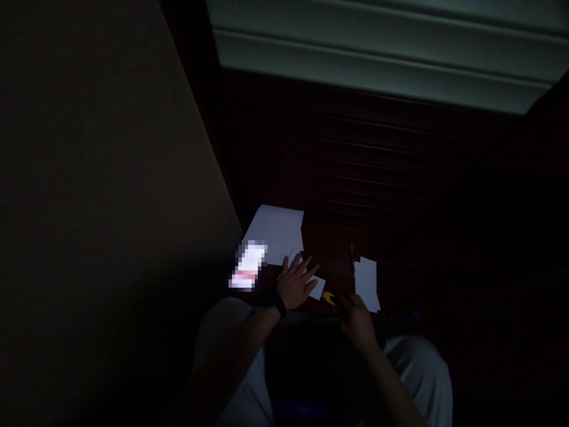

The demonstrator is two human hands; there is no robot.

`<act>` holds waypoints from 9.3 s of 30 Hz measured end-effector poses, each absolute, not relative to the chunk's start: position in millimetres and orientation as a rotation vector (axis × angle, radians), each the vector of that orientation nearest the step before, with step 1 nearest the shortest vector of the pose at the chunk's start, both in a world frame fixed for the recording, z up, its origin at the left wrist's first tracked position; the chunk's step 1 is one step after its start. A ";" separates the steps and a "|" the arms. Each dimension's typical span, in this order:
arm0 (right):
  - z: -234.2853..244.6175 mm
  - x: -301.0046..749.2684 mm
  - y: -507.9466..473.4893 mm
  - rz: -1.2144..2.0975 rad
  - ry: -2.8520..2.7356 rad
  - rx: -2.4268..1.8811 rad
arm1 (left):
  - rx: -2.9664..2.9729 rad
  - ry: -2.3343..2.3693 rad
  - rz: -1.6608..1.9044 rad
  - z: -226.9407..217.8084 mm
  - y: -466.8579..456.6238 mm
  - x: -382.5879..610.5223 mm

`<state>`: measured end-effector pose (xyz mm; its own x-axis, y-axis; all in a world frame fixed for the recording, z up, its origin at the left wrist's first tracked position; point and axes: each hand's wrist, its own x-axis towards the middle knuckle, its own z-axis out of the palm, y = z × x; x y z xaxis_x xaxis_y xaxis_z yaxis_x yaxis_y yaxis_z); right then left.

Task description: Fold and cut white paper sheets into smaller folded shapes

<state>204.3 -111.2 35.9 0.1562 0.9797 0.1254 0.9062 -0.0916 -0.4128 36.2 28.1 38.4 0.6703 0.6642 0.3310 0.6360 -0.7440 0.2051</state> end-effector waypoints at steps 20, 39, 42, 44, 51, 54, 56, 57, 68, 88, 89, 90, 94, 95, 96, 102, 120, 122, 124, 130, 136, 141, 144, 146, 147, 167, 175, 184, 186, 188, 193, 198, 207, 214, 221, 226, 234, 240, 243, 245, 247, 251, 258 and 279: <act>33.9 199.2 -124.9 0.136 -1.914 -2.088 | 2.781 1.174 0.629 34.1 -8.6 14.7; 32.8 190.0 -137.7 0.057 -1.894 -2.096 | 2.823 1.209 0.533 19.3 -12.4 15.8; 34.8 188.2 -136.8 0.062 -1.895 -2.101 | 2.826 1.209 0.527 21.7 -12.3 15.9; 35.6 188.0 -135.3 0.073 -1.909 -2.088 | 2.822 1.218 0.528 23.2 -12.5 16.1; 32.9 188.5 -131.5 0.090 -1.885 -2.076 | 2.801 1.232 0.551 24.2 -11.9 17.7; 33.2 187.4 -131.9 0.102 -1.873 -2.082 | 2.796 1.222 0.551 24.6 -11.3 17.5; 33.9 186.5 -132.4 0.103 -1.872 -2.087 | 2.794 1.218 0.549 24.5 -11.0 17.1; 34.3 186.1 -132.7 0.099 -1.872 -2.091 | 2.793 1.219 0.548 24.4 -10.8 17.0; 34.7 184.6 -135.2 0.054 -1.875 -2.119 | 2.826 1.238 0.530 20.6 -10.1 15.8; 29.1 182.7 -134.4 0.016 -1.891 -2.110 | 2.849 1.224 0.591 19.6 -10.2 15.7; 29.1 182.7 -134.4 0.015 -1.890 -2.106 | 2.848 1.219 0.589 19.4 -10.0 15.7; 28.9 182.8 -134.4 0.013 -1.889 -2.102 | 2.846 1.217 0.587 19.0 -9.8 15.8; 27.9 183.9 -134.6 0.009 -1.893 -2.102 | 2.835 1.230 0.576 17.1 -9.1 16.3; 27.5 184.3 -134.8 0.008 -1.896 -2.105 | 2.834 1.234 0.574 16.7 -8.9 16.4; 27.2 184.8 -135.0 0.008 -1.898 -2.109 | 2.833 1.235 0.570 16.4 -8.8 16.4; 25.6 185.3 -137.0 0.011 -1.909 -2.135 | 2.826 1.228 0.547 15.5 -7.7 15.5; 27.6 190.0 -147.6 0.048 -1.930 -2.160 | 2.815 1.218 0.580 12.7 -5.4 14.6; 28.5 189.4 -147.7 0.046 -1.930 -2.154 | 2.811 1.217 0.588 12.1 -5.3 14.9; 29.2 187.8 -147.0 0.033 -1.924 -2.146 | 2.811 1.216 0.590 12.0 -5.6 15.2; 27.4 183.3 -142.4 0.012 -1.913 -2.119 | 2.811 1.241 0.592 14.7 -8.0 15.3; 24.2 184.4 -140.0 0.016 -1.906 -2.091 | 2.773 1.222 0.637 17.4 -4.8 14.9; 22.8 185.0 -138.8 0.013 -1.903 -2.099 | 2.593 1.317 0.828 18.6 10.0 5.9; 22.6 184.8 -138.6 0.008 -1.905 -2.104 | 2.528 1.378 0.890 16.9 17.6 -4.9; 22.9 184.4 -138.6 0.010 -1.907 -2.100 | 2.520 1.402 0.890 14.6 19.7 -11.5; 23.0 184.3 -138.5 0.010 -1.907 -2.099 | 2.520 1.404 0.889 13.5 19.8 -14.0; 23.4 193.0 -133.4 0.054 -1.894 -2.030 | 2.791 1.219 0.638 12.6 -18.9 -0.2; 23.3 202.8 -130.8 0.096 -1.872 -1.986 | 2.798 1.236 0.640 24.4 -9.9 4.6; 25.3 201.1 -129.4 0.128 -1.864 -1.984 | 2.844 1.183 0.585 15.4 3.9 11.4; 25.3 200.6 -128.9 0.119 -1.860 -1.991 | 2.848 1.186 0.586 14.2 3.9 11.1; 25.8 199.8 -128.9 0.113 -1.864 -1.997 | 2.852 1.190 0.588 14.3 4.0 10.6; 29.1 199.1 -130.1 0.105 -1.860 -2.015 | 2.863 1.191 0.586 16.3 4.6 10.1; 35.0 204.1 -126.7 0.093 -1.861 -2.018 | 2.860 1.192 0.587 17.9 4.3 9.9; 37.2 212.7 -108.2 0.091 -1.900 -1.978 | 2.846 1.176 0.583 19.3 4.5 10.2; 31.0 214.8 -99.2 0.075 -1.883 -1.929 | 2.832 1.169 0.585 19.7 4.4 9.8; 26.7 219.5 -99.3 0.088 -1.843 -1.931 | 2.807 1.140 0.589 20.6 4.8 8.6; 30.5 214.6 -94.7 0.069 -1.878 -1.950 | 2.788 1.137 0.615 19.8 5.1 8.1; 32.1 204.8 -89.6 0.111 -1.925 -1.907 | 2.797 1.172 0.612 16.3 4.8 9.3; 30.8 200.5 -96.5 0.157 -1.915 -1.918 | 2.815 1.174 0.604 16.6 4.7 9.2; 28.5 195.5 -103.4 0.166 -1.887 -1.949 | 2.825 1.177 0.604 17.2 4.5 9.3; 26.8 193.0 -108.1 0.172 -1.868 -1.952 | 2.829 1.181 0.606 16.8 4.5 9.6; 25.8 191.8 -111.7 0.186 -1.860 -1.939 | 2.830 1.192 0.601 16.2 4.5 9.8; 27.5 191.0 -114.9 0.213 -1.860 -1.927 | 2.836 1.189 0.588 16.2 4.5 9.5; 28.9 184.4 -118.9 0.174 -1.855 -1.976 | 2.838 1.182 0.604 17.2 3.9 9.5; 24.9 181.5 -121.4 0.151 -1.916 -1.990 | 2.837 1.176 0.590 14.5 5.5 9.2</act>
